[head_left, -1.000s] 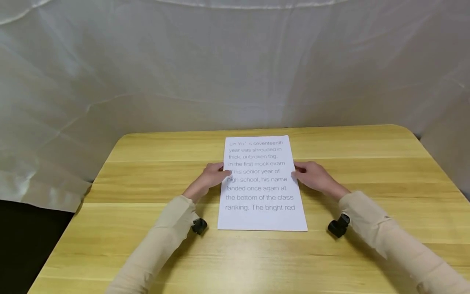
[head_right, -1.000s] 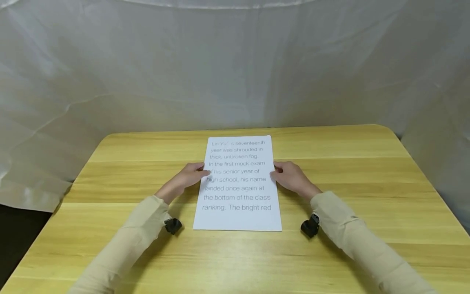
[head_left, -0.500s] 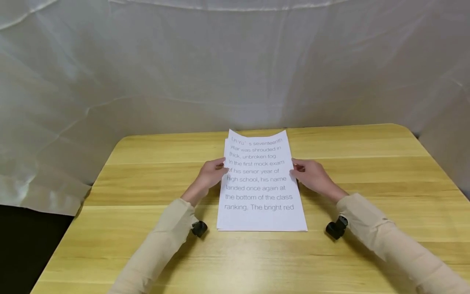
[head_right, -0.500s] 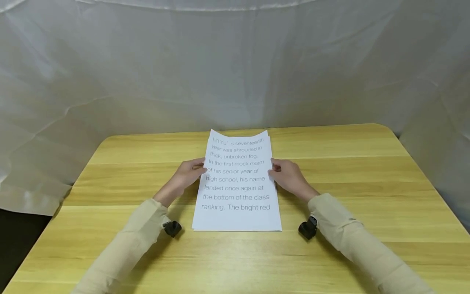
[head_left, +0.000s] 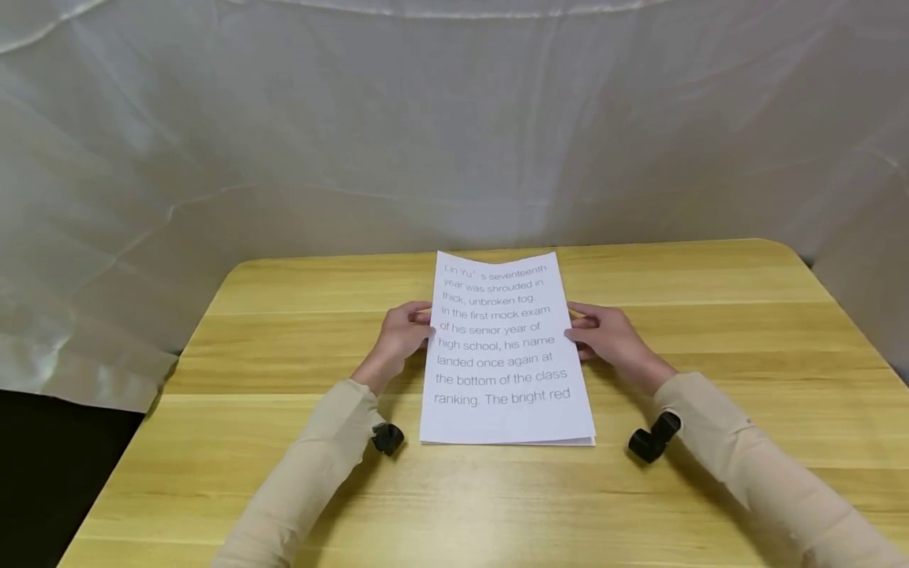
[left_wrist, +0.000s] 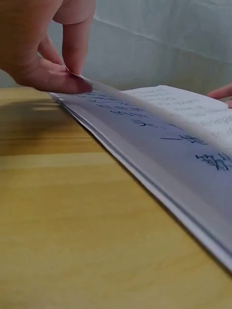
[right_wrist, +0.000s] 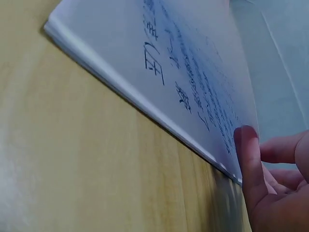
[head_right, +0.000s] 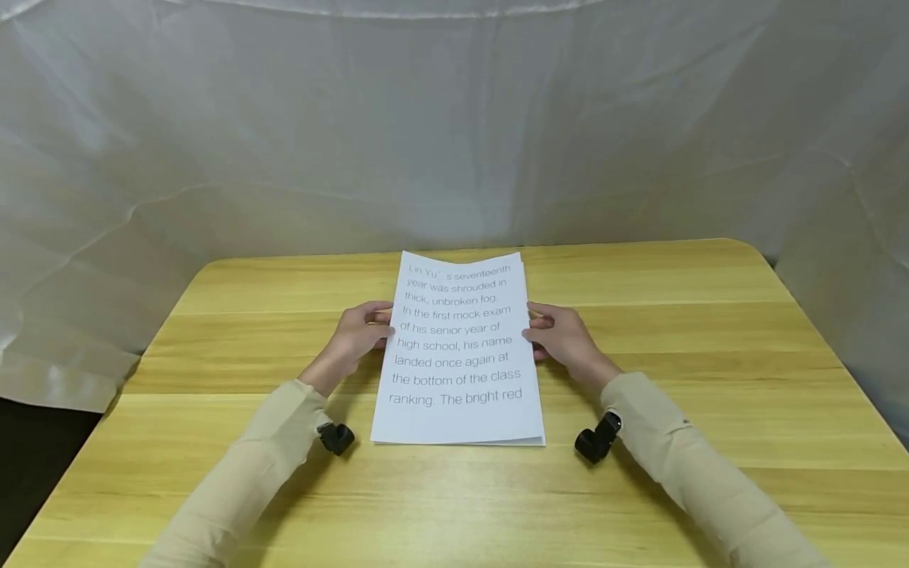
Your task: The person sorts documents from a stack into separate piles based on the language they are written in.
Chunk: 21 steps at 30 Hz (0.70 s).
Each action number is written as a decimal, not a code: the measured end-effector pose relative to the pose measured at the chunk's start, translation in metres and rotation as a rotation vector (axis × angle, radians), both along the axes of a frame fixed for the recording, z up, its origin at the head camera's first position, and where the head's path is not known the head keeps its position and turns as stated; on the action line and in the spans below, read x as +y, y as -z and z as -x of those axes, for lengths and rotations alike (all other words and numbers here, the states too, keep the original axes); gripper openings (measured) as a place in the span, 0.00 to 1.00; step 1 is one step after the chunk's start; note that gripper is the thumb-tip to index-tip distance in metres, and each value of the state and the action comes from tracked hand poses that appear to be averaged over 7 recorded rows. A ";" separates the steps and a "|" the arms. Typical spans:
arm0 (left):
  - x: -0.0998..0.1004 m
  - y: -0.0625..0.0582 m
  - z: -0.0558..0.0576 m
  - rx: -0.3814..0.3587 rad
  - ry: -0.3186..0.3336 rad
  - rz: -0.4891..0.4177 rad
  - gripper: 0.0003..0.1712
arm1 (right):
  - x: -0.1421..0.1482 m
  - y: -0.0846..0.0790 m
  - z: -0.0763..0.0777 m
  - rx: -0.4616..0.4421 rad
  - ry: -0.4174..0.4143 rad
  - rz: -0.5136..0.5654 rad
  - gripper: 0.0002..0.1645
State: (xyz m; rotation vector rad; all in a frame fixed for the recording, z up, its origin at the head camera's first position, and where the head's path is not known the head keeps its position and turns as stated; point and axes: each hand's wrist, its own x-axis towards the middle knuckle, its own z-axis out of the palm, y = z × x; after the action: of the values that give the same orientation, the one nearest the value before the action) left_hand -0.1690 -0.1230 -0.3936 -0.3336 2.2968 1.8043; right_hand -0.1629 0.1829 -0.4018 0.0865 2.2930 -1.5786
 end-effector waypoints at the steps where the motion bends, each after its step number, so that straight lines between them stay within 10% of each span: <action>1: -0.001 0.000 0.000 0.001 -0.005 -0.010 0.29 | 0.001 0.000 0.000 -0.005 0.006 0.010 0.38; 21: -0.013 0.001 -0.003 -0.006 -0.036 -0.262 0.28 | 0.009 -0.007 -0.005 0.079 -0.003 0.094 0.42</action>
State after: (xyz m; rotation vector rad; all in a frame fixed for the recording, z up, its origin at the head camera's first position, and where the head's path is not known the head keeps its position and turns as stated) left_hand -0.1662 -0.1356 -0.3949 -0.3380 2.0281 2.0864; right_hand -0.1582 0.1923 -0.3948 -0.0029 2.2725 -1.7145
